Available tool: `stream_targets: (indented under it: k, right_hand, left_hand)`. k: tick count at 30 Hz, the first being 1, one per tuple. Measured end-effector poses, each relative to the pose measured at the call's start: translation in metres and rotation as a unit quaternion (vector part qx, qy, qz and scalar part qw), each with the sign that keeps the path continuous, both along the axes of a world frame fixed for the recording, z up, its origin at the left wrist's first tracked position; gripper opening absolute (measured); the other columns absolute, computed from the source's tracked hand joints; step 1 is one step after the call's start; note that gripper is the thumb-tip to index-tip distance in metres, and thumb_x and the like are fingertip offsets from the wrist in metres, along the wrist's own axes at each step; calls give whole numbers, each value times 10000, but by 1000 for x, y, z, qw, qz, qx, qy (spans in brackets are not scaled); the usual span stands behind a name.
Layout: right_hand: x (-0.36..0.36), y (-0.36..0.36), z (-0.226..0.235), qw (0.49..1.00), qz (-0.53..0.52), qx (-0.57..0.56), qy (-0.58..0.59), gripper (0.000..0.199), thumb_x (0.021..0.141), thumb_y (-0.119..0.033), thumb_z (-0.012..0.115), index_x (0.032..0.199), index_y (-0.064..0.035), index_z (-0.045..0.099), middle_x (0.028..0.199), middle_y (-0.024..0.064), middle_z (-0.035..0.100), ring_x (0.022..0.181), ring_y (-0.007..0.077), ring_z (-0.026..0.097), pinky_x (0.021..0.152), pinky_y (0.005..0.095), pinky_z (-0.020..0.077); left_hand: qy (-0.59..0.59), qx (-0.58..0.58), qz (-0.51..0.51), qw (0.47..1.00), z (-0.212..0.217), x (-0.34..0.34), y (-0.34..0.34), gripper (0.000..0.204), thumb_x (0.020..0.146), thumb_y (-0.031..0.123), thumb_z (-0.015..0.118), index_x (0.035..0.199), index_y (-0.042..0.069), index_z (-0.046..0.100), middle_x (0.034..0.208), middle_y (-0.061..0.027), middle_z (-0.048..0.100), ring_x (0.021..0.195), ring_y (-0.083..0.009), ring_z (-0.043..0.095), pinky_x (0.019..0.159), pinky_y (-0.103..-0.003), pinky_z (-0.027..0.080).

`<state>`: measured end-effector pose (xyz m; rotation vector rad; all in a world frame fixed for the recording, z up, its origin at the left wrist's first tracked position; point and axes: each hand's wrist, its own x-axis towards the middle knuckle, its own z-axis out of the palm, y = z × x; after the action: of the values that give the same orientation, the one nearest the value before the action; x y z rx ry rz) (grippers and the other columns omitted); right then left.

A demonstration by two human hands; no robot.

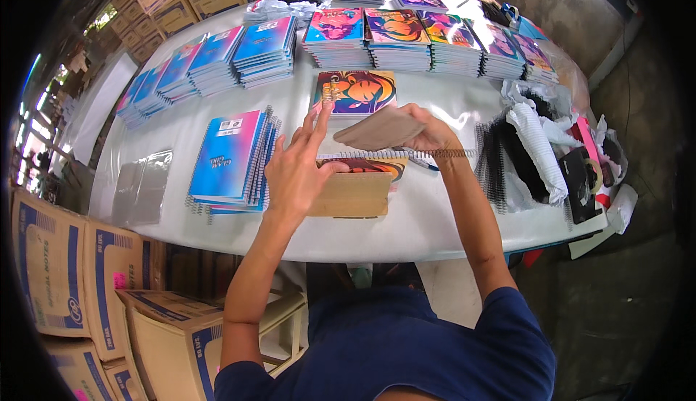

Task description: The person repeatedly threads plastic spiral binding coils through the pre-punched holes of several notebooks one by one. The person picks up a notebook, aligns a coil with the holes, twists it through by hand, and then uses a pair of pliers to trim and crimp the ends of the coil.

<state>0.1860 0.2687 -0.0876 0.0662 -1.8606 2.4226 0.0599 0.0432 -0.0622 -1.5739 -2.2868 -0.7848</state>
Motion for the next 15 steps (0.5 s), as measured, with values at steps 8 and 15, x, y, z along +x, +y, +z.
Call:
stream_targets:
  k: [8,15]
  right_hand:
    - [-16,-2,-9,999,2,47,-16,504,851,-380,686,1131,37,646,1116,109,647,1078,180,571,922,313,442]
    - [-20,-8,4,999,-10,45,-28,521,839,-435,675,1090,22,674,1094,109,662,1000,185,590,880,325,450]
  left_hand:
    - [5,-16,19,1000,0,-10,-11,973,609,363,798,1456,261,329,1377,-65,512,1189,-321,543,986,-496,428]
    - [-75,62,11,995,-10,-20,-16,1011,578,201,849,1453,232,342,1433,-125,434,1270,-354,459,990,-415,455]
